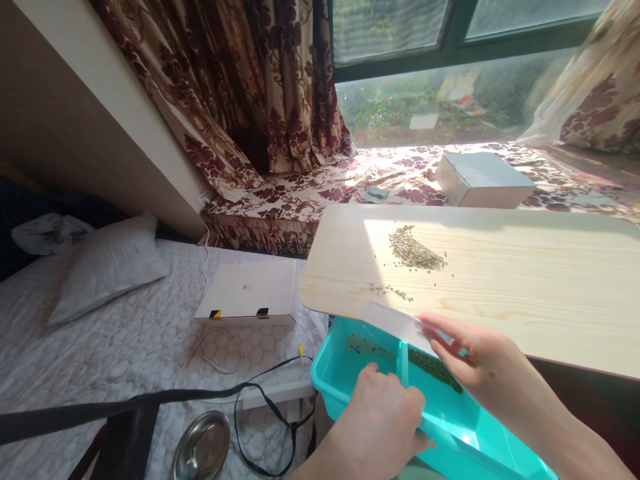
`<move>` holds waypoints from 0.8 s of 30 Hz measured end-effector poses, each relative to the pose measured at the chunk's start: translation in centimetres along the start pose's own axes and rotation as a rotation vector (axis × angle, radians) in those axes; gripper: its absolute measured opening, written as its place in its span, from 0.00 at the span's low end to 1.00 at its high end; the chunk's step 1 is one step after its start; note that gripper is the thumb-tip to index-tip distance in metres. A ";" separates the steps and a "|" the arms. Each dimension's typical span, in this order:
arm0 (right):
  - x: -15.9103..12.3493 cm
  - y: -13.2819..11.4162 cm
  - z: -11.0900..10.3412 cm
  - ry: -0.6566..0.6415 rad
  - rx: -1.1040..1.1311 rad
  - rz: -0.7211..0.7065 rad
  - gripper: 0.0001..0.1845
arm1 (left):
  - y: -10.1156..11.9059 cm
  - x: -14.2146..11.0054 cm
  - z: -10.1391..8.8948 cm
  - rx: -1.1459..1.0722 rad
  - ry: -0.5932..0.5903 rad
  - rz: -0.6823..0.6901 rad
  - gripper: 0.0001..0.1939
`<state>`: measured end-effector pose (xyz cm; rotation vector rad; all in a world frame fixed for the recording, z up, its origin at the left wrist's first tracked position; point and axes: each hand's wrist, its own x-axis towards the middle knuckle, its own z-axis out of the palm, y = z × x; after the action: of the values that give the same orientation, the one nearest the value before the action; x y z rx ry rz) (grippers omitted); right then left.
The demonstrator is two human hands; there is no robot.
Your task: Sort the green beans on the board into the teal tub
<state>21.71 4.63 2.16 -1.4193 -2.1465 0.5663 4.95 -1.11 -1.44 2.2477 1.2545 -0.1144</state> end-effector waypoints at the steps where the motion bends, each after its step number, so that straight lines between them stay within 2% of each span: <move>1: 0.2 -0.1 0.0 0.006 -0.002 -0.002 0.16 | -0.1 -0.1 0.0 -0.003 0.002 -0.001 0.15; 6: 2.1 0.5 0.6 0.133 -0.097 -0.022 0.17 | -0.5 -0.4 -0.1 -0.021 0.005 -0.022 0.16; 10: 3.4 0.5 1.9 0.158 -0.183 -0.068 0.17 | -0.8 -0.4 0.0 -0.042 0.004 -0.044 0.17; 13: 3.2 -0.5 2.5 0.140 -0.192 -0.139 0.18 | -1.1 -0.5 -0.1 -0.040 0.016 -0.054 0.17; 17: 1.6 -2.2 2.2 0.034 -0.086 -0.218 0.17 | -1.3 -0.7 -0.1 -0.041 0.017 -0.076 0.16; 20: 0.8 -2.0 0.9 0.066 -0.106 -0.157 0.16 | -1.4 -0.6 0.0 -0.050 0.006 -0.083 0.19; 24: 1.1 0.2 -0.8 0.179 -0.211 -0.016 0.16 | -1.4 -0.6 -0.1 -0.061 -0.016 -0.054 0.18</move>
<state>22.02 5.78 2.88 -1.4995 -2.1190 0.2018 3.48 -0.90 -1.75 2.1581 1.2930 -0.1129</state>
